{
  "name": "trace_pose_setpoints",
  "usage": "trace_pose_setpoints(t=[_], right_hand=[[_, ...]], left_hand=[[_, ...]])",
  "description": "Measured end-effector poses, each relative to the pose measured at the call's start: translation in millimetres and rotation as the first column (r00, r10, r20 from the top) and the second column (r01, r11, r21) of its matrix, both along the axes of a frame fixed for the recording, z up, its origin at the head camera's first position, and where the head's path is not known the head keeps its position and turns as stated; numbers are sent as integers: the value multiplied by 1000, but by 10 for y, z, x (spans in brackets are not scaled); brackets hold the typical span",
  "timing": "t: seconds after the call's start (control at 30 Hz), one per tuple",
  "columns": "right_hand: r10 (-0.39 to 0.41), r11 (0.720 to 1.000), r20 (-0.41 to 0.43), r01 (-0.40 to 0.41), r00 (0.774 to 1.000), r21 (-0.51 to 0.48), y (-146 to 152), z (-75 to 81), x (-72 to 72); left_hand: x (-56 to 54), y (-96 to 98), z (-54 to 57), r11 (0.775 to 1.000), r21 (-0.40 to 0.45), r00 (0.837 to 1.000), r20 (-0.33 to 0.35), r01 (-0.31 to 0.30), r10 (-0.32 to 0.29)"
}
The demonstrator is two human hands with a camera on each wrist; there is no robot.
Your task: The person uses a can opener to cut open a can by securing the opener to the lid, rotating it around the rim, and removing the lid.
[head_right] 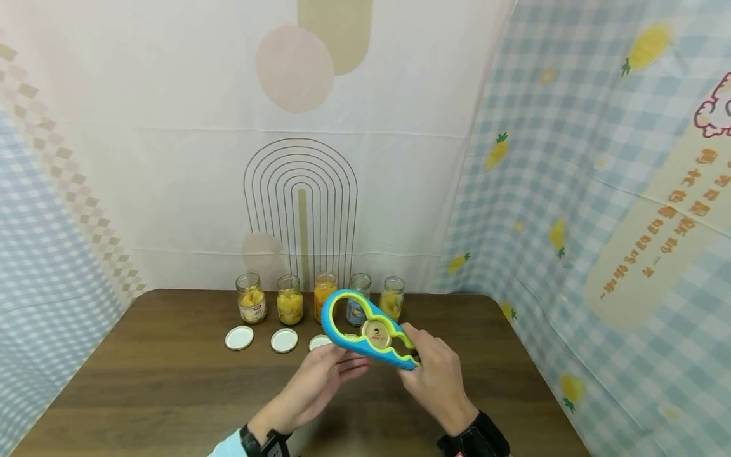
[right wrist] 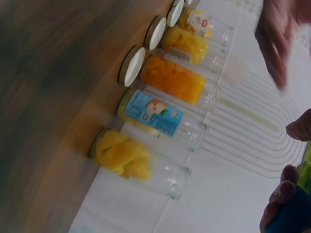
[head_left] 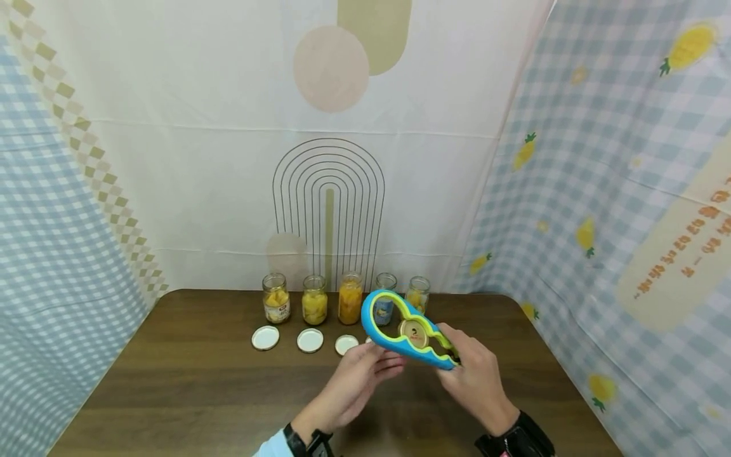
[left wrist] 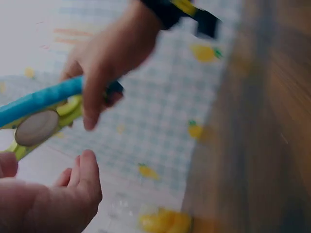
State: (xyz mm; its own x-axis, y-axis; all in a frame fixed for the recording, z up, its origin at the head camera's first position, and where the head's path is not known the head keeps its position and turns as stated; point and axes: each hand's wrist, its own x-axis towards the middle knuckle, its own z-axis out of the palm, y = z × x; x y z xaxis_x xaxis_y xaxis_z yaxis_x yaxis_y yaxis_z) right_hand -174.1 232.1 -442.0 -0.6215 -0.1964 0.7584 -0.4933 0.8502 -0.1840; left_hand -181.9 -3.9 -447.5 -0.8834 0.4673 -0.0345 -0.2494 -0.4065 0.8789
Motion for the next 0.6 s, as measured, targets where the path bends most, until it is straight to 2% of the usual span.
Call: trace_pose_setpoints(t=[0.13, 0.23, 0.4, 0.6], right_hand=[[27, 1000, 6, -27, 1000, 16, -63, 15, -10], [27, 999, 30, -28, 999, 21, -84, 22, 1], [20, 999, 54, -21, 998, 26, -67, -2, 34], [43, 999, 49, -44, 998, 17, -45, -57, 53]], left_hand=[[-56, 90, 102, 983, 151, 991, 75, 101, -113], [-66, 116, 135, 964, 213, 979, 89, 158, -181], [-51, 133, 119, 947, 257, 970, 93, 195, -224], [-41, 124, 76, 941, 273, 967, 105, 198, -234]])
